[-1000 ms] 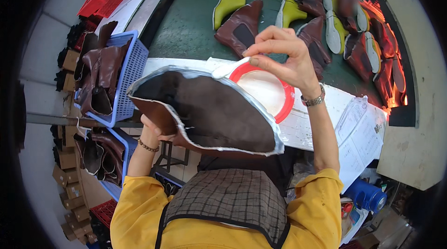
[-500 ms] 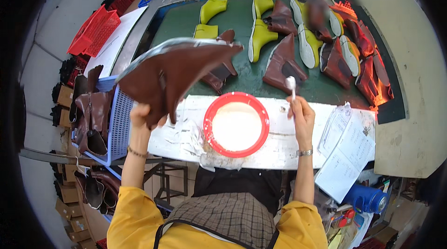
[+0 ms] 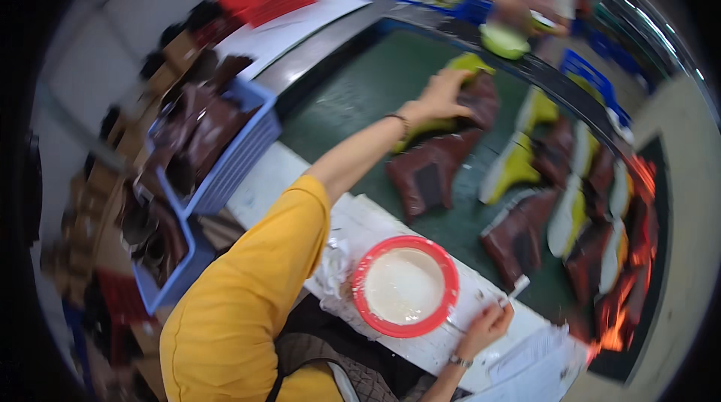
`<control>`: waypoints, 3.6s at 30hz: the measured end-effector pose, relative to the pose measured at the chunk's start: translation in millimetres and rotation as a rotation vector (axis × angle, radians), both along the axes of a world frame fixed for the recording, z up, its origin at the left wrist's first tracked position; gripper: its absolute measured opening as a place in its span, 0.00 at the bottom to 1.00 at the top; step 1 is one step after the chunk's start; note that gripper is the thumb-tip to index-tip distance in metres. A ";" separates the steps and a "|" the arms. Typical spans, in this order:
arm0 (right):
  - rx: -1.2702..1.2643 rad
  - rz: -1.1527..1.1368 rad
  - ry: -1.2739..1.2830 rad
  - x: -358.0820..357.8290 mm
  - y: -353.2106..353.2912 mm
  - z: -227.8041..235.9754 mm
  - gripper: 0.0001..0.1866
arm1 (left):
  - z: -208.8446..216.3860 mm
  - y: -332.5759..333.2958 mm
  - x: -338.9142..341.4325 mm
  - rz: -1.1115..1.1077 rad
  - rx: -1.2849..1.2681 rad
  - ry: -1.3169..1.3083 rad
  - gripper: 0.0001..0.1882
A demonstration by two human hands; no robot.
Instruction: Applying a white liquid adhesive to the edges of shoe uppers using a small brush or applicator.
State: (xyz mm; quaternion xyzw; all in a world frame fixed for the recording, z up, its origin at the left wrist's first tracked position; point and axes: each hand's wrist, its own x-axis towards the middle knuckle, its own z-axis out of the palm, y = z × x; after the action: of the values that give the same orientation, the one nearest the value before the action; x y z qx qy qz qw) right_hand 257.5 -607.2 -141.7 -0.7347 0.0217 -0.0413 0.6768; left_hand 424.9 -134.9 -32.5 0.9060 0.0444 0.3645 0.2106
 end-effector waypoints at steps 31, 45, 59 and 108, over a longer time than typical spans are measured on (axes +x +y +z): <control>-0.833 0.525 -0.464 -44.8 30.1 120.9 0.07 | 40.2 -24.1 -436.5 -0.178 -0.803 0.547 0.52; -0.705 0.514 -0.403 -58.4 30.5 137.7 0.07 | 37.1 -70.0 -408.6 -0.004 -0.744 0.335 0.14; -0.376 0.562 -0.790 -63.7 76.3 163.1 0.08 | 112.3 -146.2 -395.9 -0.195 -1.029 0.427 0.08; -0.229 0.514 -0.667 -56.6 62.1 167.5 0.09 | 45.0 -180.5 -434.8 -0.123 -0.077 -0.067 0.31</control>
State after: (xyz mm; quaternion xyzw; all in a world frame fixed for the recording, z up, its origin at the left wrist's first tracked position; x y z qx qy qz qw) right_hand 201.0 -545.1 25.8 -0.7329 -0.3864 -0.1084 0.5494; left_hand -9.9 -315.5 12.6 0.8854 -0.0046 0.3791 0.2689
